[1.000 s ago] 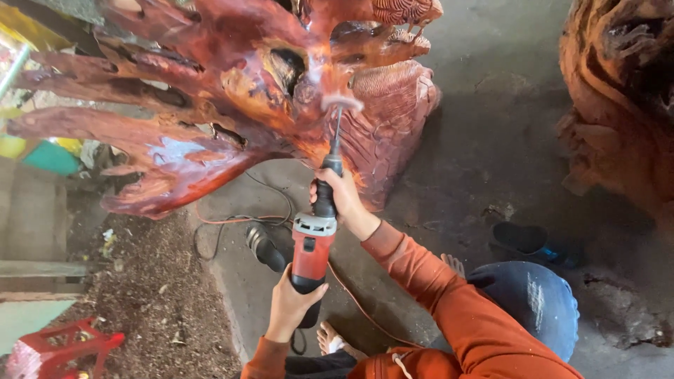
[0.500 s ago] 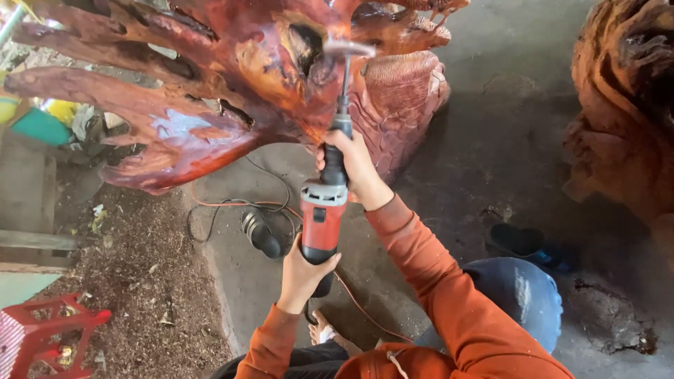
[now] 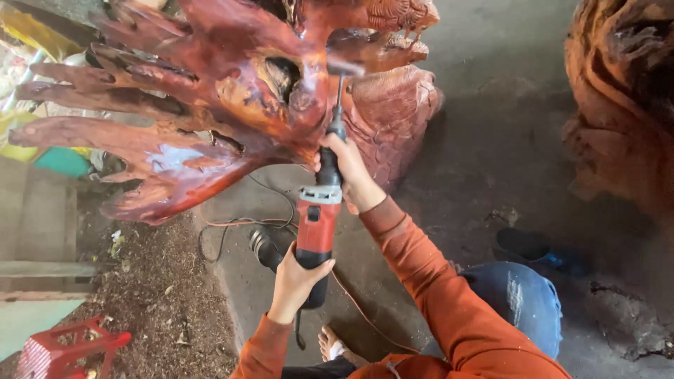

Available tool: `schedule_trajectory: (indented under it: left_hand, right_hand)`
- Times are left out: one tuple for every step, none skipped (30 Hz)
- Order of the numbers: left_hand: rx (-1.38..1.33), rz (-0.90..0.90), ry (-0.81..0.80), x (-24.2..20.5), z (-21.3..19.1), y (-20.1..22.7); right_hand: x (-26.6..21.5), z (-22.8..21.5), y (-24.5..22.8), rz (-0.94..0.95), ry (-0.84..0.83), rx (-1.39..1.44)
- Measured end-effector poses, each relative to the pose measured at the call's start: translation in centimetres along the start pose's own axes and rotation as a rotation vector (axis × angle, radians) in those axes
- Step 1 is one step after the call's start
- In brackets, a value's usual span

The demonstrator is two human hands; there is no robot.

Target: Polishing a large, intricate wooden root carving using a handheld angle grinder with a polishing disc.

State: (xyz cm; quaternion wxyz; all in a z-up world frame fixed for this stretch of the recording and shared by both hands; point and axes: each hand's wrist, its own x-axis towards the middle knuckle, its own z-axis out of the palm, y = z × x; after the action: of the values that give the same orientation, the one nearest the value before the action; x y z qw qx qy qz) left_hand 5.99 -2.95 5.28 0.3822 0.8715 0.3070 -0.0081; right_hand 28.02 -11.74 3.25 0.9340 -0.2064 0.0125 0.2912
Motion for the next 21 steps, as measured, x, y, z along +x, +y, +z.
schedule_trajectory:
  left_hand:
    - [0.001,-0.004,0.003,0.1,0.1,0.5]
    - [-0.019,-0.010,0.003,0.2,0.1,1.0]
    - [-0.041,-0.015,0.000,0.3,0.3,1.5]
    - [-0.042,-0.018,0.000,0.2,0.5,1.4]
    - [-0.033,-0.024,-0.005,0.2,0.6,1.4]
    - [-0.024,-0.030,-0.011,0.2,0.7,1.4]
    - [-0.028,-0.030,-0.007,0.2,0.7,0.5]
    - [-0.025,-0.054,-0.004,0.2,0.7,-0.4]
    - [-0.023,-0.082,-0.004,0.1,0.7,-1.4]
    - [-0.028,-0.084,-0.004,-0.1,0.4,-2.1]
    - [-0.021,-0.098,-0.019,-0.3,0.1,-2.7]
    - [-0.015,-0.111,-0.035,-0.6,-0.1,-3.4]
    - [-0.023,-0.118,-0.037,-0.8,-0.3,-3.7]
    - [-0.023,-0.137,-0.052,-1.1,-0.6,-4.0]
    - [-0.023,-0.157,-0.065,-1.5,-0.8,-4.4]
    - [-0.032,-0.164,-0.066,-1.8,-0.6,-5.5]
    - [-0.046,-0.145,-0.070,-2.0,-0.5,-6.5]
    - [-0.060,-0.126,-0.073,-2.2,-0.3,-7.5]
    - [-0.068,-0.128,-0.071,-2.4,-0.1,-8.4]
    - [-0.103,-0.125,-0.070,-2.7,0.2,-9.2]
    - [-0.136,-0.124,-0.069,-3.0,0.4,-10.1]
  right_hand:
    - [0.4,0.1,-0.3,0.005,-0.001,0.001]
    - [0.9,0.1,-0.6,-0.003,-0.008,-0.041]
    - [1.3,0.1,-1.0,-0.013,-0.012,-0.085]
    - [1.5,-0.3,-0.8,-0.010,-0.010,-0.086]
    - [1.7,-0.6,-0.6,-0.013,-0.011,-0.108]
    - [1.8,-0.9,-0.5,-0.017,-0.012,-0.130]
    - [1.4,-1.0,0.0,-0.015,-0.016,-0.134]
    - [1.0,-1.0,0.5,-0.001,0.000,-0.108]
    - [0.5,-1.2,1.1,0.014,0.020,-0.082]
    - [0.4,-1.6,2.0,0.017,0.020,-0.087]
    - [0.3,-2.0,2.9,0.040,0.054,-0.077]
    - [0.2,-2.5,3.8,0.062,0.089,-0.067]
    - [0.0,-2.7,4.3,0.068,0.093,-0.075]
    - [-0.2,-2.9,4.8,0.098,0.104,-0.051]
    - [-0.5,-3.1,5.4,0.129,0.114,-0.027]
    - [-0.9,-3.4,6.0,0.136,0.117,-0.036]
    - [-1.2,-3.6,6.5,0.162,0.105,-0.022]
    - [-1.5,-3.7,7.0,0.187,0.093,-0.008]
    - [-2.0,-3.5,7.3,0.191,0.092,-0.016]
    - [-2.5,-3.2,7.6,0.183,0.102,-0.038]
    - [-3.1,-2.9,7.9,0.177,0.111,-0.059]
